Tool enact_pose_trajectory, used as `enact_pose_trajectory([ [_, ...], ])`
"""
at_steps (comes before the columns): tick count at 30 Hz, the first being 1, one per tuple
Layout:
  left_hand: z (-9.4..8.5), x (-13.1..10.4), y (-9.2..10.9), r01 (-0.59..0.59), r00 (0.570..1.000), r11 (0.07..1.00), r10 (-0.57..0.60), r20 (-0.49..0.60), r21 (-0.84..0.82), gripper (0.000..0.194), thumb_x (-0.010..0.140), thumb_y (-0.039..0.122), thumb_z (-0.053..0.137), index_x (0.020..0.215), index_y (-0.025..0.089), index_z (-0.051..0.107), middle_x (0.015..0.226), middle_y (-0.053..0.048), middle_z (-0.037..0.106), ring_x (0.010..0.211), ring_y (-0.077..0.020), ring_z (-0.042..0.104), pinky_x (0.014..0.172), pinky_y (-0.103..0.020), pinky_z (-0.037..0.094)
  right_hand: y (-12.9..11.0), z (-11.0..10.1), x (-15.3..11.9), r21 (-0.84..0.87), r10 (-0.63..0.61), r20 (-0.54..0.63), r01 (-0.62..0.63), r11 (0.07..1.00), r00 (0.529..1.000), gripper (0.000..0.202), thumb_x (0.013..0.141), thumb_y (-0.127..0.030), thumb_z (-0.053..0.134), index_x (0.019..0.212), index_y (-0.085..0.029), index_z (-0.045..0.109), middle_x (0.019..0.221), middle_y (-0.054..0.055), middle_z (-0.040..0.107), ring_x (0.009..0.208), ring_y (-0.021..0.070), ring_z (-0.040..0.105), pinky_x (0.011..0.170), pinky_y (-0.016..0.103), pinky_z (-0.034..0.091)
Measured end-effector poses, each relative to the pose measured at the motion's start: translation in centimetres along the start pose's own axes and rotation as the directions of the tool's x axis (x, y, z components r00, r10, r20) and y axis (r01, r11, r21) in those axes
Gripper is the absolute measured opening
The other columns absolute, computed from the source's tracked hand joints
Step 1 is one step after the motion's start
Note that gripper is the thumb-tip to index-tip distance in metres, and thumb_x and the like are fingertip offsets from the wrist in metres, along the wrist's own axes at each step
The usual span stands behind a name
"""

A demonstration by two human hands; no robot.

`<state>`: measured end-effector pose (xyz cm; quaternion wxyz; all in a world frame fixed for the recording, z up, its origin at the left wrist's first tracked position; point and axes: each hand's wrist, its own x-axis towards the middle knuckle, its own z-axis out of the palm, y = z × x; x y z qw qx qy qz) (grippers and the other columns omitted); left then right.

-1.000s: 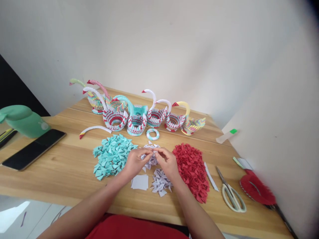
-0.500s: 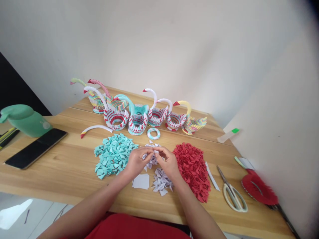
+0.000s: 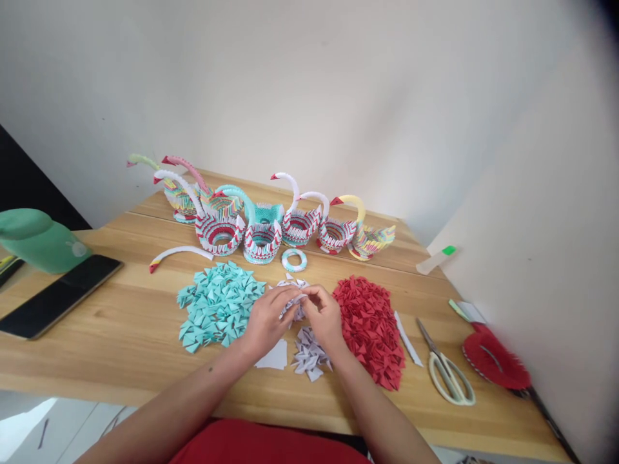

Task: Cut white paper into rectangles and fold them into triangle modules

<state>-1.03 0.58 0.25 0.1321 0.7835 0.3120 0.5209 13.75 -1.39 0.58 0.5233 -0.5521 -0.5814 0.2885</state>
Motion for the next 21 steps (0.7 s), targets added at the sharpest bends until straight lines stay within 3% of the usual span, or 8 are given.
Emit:
enact_pose_trajectory([
  [5,-0.03,-0.14,0.10,0.045,0.999,0.999,-0.045,0.021,-0.004,0.028,0.087,0.009,0.055,0.112,0.020,0.060,0.106,-0.009,0.069,0.100,-0.0216,0.064,0.089,-0.036,0.051,-0.13,0.47,-0.29,-0.009,-0.008,-0.022,0.007,1.000,1.000,0.007,0.082,-0.022,0.057,0.087,-0.019,0.062,0.081,0.002,0.066,0.076,0.0181,0.062,0.072,0.029,0.048],
  [13,-0.34,-0.02,0.36,0.149,0.985,0.988,-0.144,0.097,-0.036,0.025,0.087,0.014,0.056,0.111,0.021,0.061,0.104,-0.006,0.070,0.098,-0.0209,0.064,0.088,-0.035,0.049,-0.71,0.38,-0.64,-0.121,-0.121,0.040,0.125,0.985,0.992,0.009,0.085,-0.018,0.051,0.085,-0.020,0.060,0.080,0.001,0.064,0.074,0.0168,0.060,0.070,0.027,0.045],
  [21,-0.51,0.14,-0.03,0.072,0.994,0.997,-0.075,0.077,0.042,0.029,0.086,0.012,0.057,0.114,0.022,0.061,0.102,-0.006,0.072,0.094,-0.0210,0.066,0.085,-0.035,0.051,-0.66,0.20,-0.20,-0.148,-0.134,0.054,0.140,0.979,0.990,0.012,0.081,-0.014,0.051,0.084,-0.020,0.060,0.082,0.002,0.064,0.077,0.0181,0.060,0.071,0.028,0.046],
])
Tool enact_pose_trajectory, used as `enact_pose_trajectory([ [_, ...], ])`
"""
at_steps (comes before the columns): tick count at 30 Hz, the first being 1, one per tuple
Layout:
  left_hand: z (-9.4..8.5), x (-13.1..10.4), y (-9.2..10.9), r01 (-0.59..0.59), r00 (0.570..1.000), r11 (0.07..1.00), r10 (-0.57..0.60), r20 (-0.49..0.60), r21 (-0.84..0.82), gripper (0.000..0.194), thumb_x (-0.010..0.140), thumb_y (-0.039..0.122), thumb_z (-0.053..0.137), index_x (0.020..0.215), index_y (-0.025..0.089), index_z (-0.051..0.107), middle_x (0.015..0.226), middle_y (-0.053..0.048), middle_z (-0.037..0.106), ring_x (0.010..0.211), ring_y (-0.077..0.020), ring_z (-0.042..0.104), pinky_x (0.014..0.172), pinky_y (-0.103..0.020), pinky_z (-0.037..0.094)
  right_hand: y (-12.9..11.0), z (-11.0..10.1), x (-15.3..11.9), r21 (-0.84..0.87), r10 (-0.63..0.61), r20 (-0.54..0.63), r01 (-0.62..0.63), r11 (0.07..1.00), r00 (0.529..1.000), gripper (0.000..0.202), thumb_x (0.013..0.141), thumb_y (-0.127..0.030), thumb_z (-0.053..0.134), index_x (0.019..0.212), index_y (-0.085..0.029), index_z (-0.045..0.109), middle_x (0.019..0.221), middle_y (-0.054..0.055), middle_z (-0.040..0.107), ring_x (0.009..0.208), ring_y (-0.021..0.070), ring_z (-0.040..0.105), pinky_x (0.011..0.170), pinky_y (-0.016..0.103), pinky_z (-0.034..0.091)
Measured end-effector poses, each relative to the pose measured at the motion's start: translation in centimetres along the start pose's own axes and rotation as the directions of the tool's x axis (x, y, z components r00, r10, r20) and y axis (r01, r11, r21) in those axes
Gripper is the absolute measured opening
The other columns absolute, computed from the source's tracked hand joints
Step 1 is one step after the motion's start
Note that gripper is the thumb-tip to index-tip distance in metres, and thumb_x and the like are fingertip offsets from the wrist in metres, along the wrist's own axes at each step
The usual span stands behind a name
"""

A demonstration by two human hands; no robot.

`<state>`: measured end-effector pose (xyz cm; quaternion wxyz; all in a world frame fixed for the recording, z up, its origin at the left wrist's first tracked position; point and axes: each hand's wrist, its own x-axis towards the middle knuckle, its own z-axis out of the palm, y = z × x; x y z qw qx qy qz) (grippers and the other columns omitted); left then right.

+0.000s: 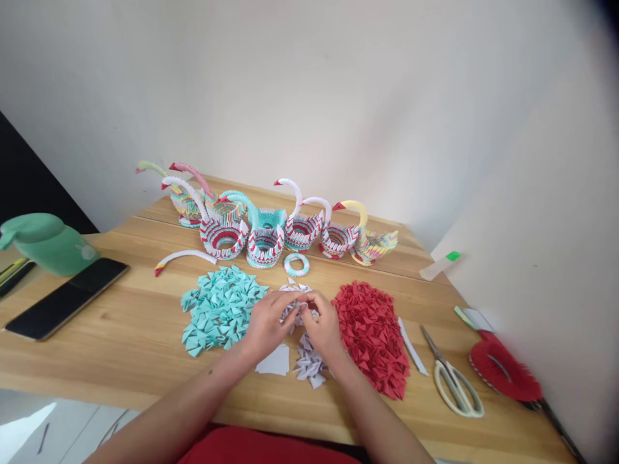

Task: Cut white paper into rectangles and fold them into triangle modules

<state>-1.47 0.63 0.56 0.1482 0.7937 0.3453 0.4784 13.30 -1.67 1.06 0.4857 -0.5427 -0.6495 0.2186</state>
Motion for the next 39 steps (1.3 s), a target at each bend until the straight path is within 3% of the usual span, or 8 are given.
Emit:
enact_pose_trajectory([
  [4,0.1,0.0,0.1,-0.057,0.998,0.997,0.058,-0.033,0.051,0.034,0.085,0.007,0.052,0.115,0.022,0.060,0.105,-0.007,0.070,0.098,-0.0213,0.065,0.085,-0.034,0.051,0.2,0.2,0.1,0.093,0.052,0.017,-0.053,0.994,0.999,0.011,0.080,-0.014,0.053,0.085,-0.020,0.062,0.083,0.002,0.066,0.079,0.0183,0.061,0.073,0.028,0.048],
  [8,0.3,-0.1,0.0,-0.038,0.999,0.997,0.038,-0.006,0.070,0.038,0.084,0.006,0.051,0.117,0.022,0.060,0.109,-0.008,0.069,0.102,-0.0223,0.062,0.088,-0.037,0.050,0.1,0.3,0.0,0.142,0.103,0.044,-0.108,0.984,0.994,0.006,0.084,-0.020,0.056,0.085,-0.020,0.062,0.083,0.002,0.066,0.079,0.0184,0.062,0.075,0.029,0.049],
  [13,0.1,0.1,-0.4,0.170,0.985,0.981,-0.171,0.002,-0.091,0.036,0.083,0.010,0.055,0.117,0.020,0.060,0.101,-0.007,0.070,0.091,-0.0208,0.064,0.084,-0.036,0.051,-0.1,-0.7,0.5,0.291,0.115,0.220,-0.178,0.940,0.969,0.021,0.089,-0.030,0.054,0.105,-0.020,0.065,0.102,0.006,0.069,0.091,0.0204,0.064,0.081,0.032,0.051],
  [17,-0.2,0.8,-0.4,0.337,0.938,0.871,-0.344,0.047,-0.358,0.032,0.082,0.014,0.059,0.113,0.018,0.060,0.087,-0.003,0.070,0.075,-0.0157,0.065,0.074,-0.029,0.054,0.2,-1.1,0.8,0.297,0.162,0.241,-0.232,0.926,0.957,0.027,0.090,-0.036,0.054,0.108,-0.021,0.067,0.091,0.004,0.071,0.082,0.0196,0.066,0.077,0.032,0.053],
  [20,-0.3,0.9,-0.4,0.368,0.924,0.835,-0.376,0.063,-0.410,0.032,0.080,0.013,0.060,0.112,0.017,0.061,0.085,-0.002,0.070,0.075,-0.0150,0.065,0.073,-0.028,0.054,0.4,-1.0,0.7,0.298,0.161,0.247,-0.233,0.925,0.955,0.027,0.086,-0.036,0.059,0.107,-0.022,0.069,0.100,0.005,0.072,0.089,0.0213,0.066,0.080,0.033,0.053],
  [32,-0.1,0.4,-0.2,0.254,0.964,0.924,-0.267,-0.008,-0.286,0.031,0.081,0.011,0.058,0.112,0.017,0.063,0.097,-0.006,0.071,0.085,-0.0179,0.066,0.080,-0.031,0.053,0.3,-0.9,0.8,0.200,0.098,0.139,-0.125,0.972,0.985,0.017,0.084,-0.028,0.061,0.095,-0.021,0.072,0.096,0.005,0.073,0.088,0.0208,0.067,0.079,0.031,0.051],
  [39,-0.1,0.0,0.3,0.068,0.997,0.988,-0.071,-0.020,-0.135,0.032,0.084,0.012,0.056,0.114,0.022,0.063,0.109,-0.008,0.069,0.101,-0.0224,0.062,0.090,-0.037,0.050,0.4,-0.5,0.5,0.225,0.173,0.032,-0.176,0.958,0.984,0.013,0.080,-0.025,0.062,0.089,-0.019,0.069,0.083,0.004,0.071,0.075,0.0184,0.064,0.072,0.030,0.051],
])
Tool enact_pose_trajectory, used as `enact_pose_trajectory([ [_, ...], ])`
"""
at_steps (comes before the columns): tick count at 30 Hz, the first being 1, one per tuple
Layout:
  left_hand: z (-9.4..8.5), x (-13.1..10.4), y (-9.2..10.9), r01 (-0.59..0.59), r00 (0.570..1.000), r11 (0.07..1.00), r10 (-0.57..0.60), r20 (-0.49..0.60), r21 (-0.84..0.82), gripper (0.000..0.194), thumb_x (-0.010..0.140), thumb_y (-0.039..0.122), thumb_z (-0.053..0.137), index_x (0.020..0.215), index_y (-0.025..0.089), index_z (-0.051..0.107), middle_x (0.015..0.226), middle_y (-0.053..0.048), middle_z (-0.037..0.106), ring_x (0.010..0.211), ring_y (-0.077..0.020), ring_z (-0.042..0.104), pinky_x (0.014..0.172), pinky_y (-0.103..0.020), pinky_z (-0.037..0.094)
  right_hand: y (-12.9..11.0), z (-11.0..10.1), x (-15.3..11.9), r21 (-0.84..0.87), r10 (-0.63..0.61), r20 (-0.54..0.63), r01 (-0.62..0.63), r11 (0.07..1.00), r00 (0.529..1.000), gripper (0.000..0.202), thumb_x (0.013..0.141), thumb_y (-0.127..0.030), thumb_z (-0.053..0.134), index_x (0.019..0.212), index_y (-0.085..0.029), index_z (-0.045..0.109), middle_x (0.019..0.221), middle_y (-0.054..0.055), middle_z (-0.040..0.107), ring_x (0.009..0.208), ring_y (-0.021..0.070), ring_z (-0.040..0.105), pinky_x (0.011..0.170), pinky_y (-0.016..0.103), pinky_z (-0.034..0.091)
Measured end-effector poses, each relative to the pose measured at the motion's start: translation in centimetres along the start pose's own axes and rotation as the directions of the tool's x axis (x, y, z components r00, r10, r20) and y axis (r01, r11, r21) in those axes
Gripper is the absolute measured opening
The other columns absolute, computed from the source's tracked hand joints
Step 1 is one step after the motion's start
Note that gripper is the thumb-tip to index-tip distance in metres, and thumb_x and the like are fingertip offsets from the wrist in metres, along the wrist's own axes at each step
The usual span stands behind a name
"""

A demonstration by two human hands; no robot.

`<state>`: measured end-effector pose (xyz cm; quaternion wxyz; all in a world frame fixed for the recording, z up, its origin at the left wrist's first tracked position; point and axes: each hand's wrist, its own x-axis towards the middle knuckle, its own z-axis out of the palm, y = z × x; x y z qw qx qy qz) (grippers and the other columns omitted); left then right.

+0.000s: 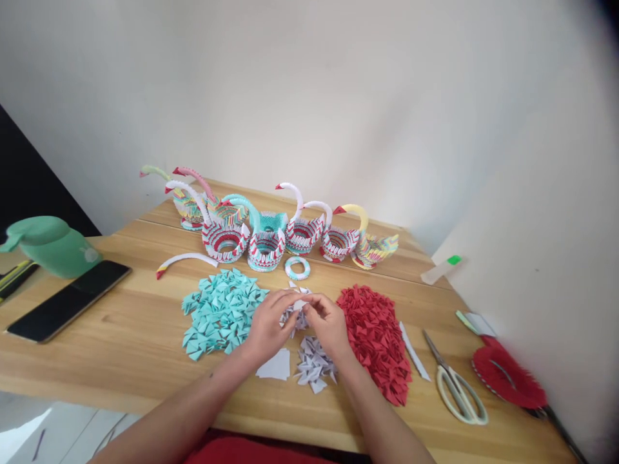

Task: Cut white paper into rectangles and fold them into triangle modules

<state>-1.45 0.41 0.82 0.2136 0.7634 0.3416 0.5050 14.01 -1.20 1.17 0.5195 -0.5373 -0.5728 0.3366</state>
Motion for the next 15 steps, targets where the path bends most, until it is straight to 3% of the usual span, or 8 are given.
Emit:
enact_pose_trajectory([
  [4,0.0,0.1,0.0,0.075,0.997,0.994,-0.076,-0.009,-0.076,0.034,0.086,0.017,0.058,0.120,0.020,0.061,0.113,-0.010,0.069,0.102,-0.0229,0.064,0.090,-0.037,0.050,0.0,0.1,0.1,0.119,0.056,-0.102,-0.044,0.992,0.993,0.012,0.078,-0.028,0.064,0.083,-0.018,0.067,0.077,0.003,0.069,0.071,0.0174,0.063,0.067,0.028,0.050],
  [7,0.1,0.3,-0.4,0.153,0.988,0.983,-0.154,-0.002,-0.098,0.023,0.087,0.019,0.057,0.108,0.020,0.068,0.102,-0.008,0.073,0.091,-0.0218,0.067,0.083,-0.034,0.053,0.2,0.2,0.2,0.167,0.100,-0.146,-0.075,0.983,0.984,0.014,0.076,-0.030,0.065,0.082,-0.018,0.066,0.075,0.002,0.068,0.068,0.0165,0.062,0.065,0.027,0.049],
  [12,0.2,0.4,-0.7,0.091,0.996,0.996,-0.090,0.025,-0.021,0.016,0.089,0.025,0.058,0.095,0.022,0.073,0.082,-0.004,0.074,0.075,-0.0203,0.067,0.072,-0.033,0.050,0.5,0.8,-0.2,0.152,0.081,-0.127,-0.061,0.986,0.989,0.015,0.078,-0.030,0.064,0.085,-0.018,0.064,0.078,0.002,0.067,0.072,0.0168,0.062,0.067,0.028,0.049],
  [15,0.0,0.4,-0.4,0.072,0.997,0.997,-0.072,-0.002,-0.021,0.019,0.091,0.027,0.055,0.092,0.022,0.074,0.080,-0.005,0.074,0.072,-0.0202,0.066,0.072,-0.033,0.049,0.5,1.2,-0.6,0.069,0.023,-0.096,-0.017,0.997,0.995,0.024,0.081,-0.028,0.060,0.102,-0.018,0.065,0.082,0.003,0.065,0.075,0.0169,0.061,0.070,0.028,0.050],
])
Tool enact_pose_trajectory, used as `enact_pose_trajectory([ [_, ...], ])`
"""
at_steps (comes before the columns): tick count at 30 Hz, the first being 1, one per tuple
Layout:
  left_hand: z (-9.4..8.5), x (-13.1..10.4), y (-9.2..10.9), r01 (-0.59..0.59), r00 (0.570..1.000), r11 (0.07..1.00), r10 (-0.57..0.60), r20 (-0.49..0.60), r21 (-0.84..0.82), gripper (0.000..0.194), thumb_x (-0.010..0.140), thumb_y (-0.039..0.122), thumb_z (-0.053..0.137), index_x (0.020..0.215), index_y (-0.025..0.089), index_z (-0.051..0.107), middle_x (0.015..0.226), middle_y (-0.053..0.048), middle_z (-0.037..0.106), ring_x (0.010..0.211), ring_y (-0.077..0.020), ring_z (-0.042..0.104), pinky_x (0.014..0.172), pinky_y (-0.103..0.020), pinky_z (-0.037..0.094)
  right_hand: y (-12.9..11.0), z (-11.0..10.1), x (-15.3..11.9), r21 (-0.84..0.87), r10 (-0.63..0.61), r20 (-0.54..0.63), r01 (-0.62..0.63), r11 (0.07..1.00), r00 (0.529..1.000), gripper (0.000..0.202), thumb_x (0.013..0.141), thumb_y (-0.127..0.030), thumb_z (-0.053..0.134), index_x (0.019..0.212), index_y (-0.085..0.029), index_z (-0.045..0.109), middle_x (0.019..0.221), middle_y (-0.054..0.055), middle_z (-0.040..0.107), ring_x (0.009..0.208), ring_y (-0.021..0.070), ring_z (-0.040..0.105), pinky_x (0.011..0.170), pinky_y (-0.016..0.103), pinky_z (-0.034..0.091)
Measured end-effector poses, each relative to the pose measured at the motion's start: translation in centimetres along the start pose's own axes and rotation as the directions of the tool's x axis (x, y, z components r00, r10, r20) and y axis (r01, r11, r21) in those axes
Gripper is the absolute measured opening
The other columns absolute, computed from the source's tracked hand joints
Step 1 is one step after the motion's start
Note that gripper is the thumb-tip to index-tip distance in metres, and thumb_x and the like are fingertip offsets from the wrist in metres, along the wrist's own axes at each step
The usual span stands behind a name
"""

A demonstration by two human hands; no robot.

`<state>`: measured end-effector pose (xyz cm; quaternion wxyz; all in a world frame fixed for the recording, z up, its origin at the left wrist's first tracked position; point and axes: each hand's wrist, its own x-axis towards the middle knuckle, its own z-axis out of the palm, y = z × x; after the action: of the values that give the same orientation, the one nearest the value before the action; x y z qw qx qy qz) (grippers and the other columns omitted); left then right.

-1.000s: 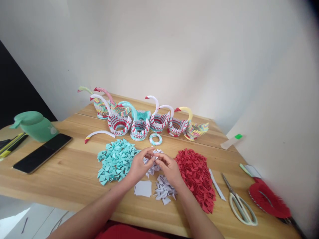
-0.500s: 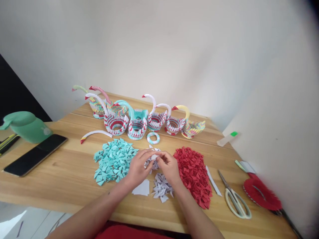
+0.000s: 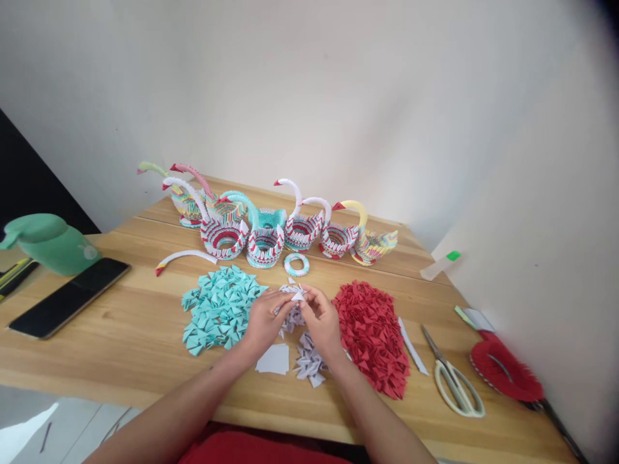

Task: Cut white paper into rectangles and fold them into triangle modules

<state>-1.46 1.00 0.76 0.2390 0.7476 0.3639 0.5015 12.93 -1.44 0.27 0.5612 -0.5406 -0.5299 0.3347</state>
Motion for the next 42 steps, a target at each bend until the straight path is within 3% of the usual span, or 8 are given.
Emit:
enact_pose_trajectory([
  [5,-0.1,0.1,0.1,0.180,0.983,0.970,-0.182,0.001,-0.164,0.019,0.087,0.028,0.057,0.080,0.020,0.072,0.077,-0.005,0.073,0.071,-0.0190,0.064,0.070,-0.030,0.049,0.1,0.3,-0.5,-0.107,-0.083,0.070,0.090,0.990,0.994,0.031,0.084,-0.026,0.056,0.114,-0.020,0.065,0.098,0.006,0.067,0.088,0.0199,0.062,0.080,0.031,0.050],
  [10,0.1,0.4,-0.5,0.474,0.876,0.772,-0.462,0.138,-0.423,0.021,0.078,0.031,0.058,0.065,0.015,0.063,0.061,0.000,0.063,0.057,-0.0140,0.057,0.055,-0.023,0.046,0.0,0.4,-0.4,-0.057,-0.033,0.099,0.038,0.998,0.995,0.030,0.080,-0.030,0.065,0.109,-0.020,0.066,0.087,0.003,0.066,0.081,0.0191,0.061,0.077,0.030,0.050],
  [16,-0.5,0.6,0.1,0.386,0.922,0.878,-0.367,0.120,-0.282,0.016,0.077,0.027,0.060,0.066,0.016,0.065,0.063,0.000,0.064,0.061,-0.0149,0.057,0.061,-0.024,0.045,-0.4,-0.6,0.5,0.138,0.132,0.178,-0.157,0.978,0.975,0.021,0.081,-0.038,0.065,0.089,-0.019,0.069,0.078,0.002,0.067,0.071,0.0164,0.060,0.067,0.027,0.049],
  [27,-0.9,0.6,0.7,0.320,0.947,0.921,-0.308,0.089,-0.223,0.021,0.082,0.026,0.053,0.065,0.017,0.062,0.063,-0.001,0.062,0.063,-0.0157,0.057,0.064,-0.025,0.043,0.1,-0.4,0.7,0.168,0.100,0.176,-0.130,0.977,0.979,0.016,0.078,-0.034,0.070,0.081,-0.018,0.069,0.073,0.000,0.067,0.065,0.0148,0.058,0.064,0.026,0.046],
  [35,-0.4,0.7,-0.5,0.552,0.834,0.653,-0.436,0.338,-0.519,0.019,0.072,0.033,0.062,0.068,0.014,0.061,0.061,0.000,0.059,0.058,-0.0135,0.052,0.058,-0.024,0.041,-0.1,-0.5,0.5,0.105,0.045,0.156,-0.062,0.993,0.987,0.011,0.080,-0.030,0.067,0.082,-0.019,0.068,0.072,0.000,0.067,0.066,0.0154,0.060,0.066,0.026,0.047],
  [37,-0.6,0.7,-0.4,0.529,0.848,0.712,-0.427,0.314,-0.462,0.014,0.072,0.029,0.060,0.067,0.015,0.061,0.061,0.000,0.059,0.058,-0.0137,0.052,0.059,-0.024,0.041,-0.2,-0.6,0.4,0.035,0.028,0.151,-0.033,0.999,0.988,0.011,0.080,-0.029,0.067,0.083,-0.019,0.069,0.074,0.000,0.068,0.069,0.0163,0.061,0.067,0.027,0.047],
  [40,-0.8,0.7,-0.1,0.389,0.919,0.884,-0.351,0.180,-0.259,0.010,0.073,0.022,0.058,0.066,0.016,0.063,0.064,-0.001,0.062,0.064,-0.0154,0.054,0.065,-0.026,0.041,-0.2,-0.8,0.4,-0.067,-0.006,0.134,0.015,0.998,0.991,0.009,0.080,-0.028,0.066,0.081,-0.020,0.070,0.077,0.001,0.069,0.071,0.0168,0.061,0.069,0.027,0.046],
  [42,-0.9,0.7,0.0,0.349,0.934,0.911,-0.321,0.156,-0.217,0.011,0.074,0.022,0.058,0.069,0.016,0.066,0.068,-0.002,0.064,0.068,-0.0165,0.056,0.068,-0.026,0.041,-0.3,-1.0,0.5,-0.091,-0.026,0.116,0.037,0.995,0.993,0.009,0.079,-0.028,0.066,0.079,-0.020,0.069,0.075,0.000,0.069,0.070,0.0164,0.061,0.067,0.026,0.045],
])
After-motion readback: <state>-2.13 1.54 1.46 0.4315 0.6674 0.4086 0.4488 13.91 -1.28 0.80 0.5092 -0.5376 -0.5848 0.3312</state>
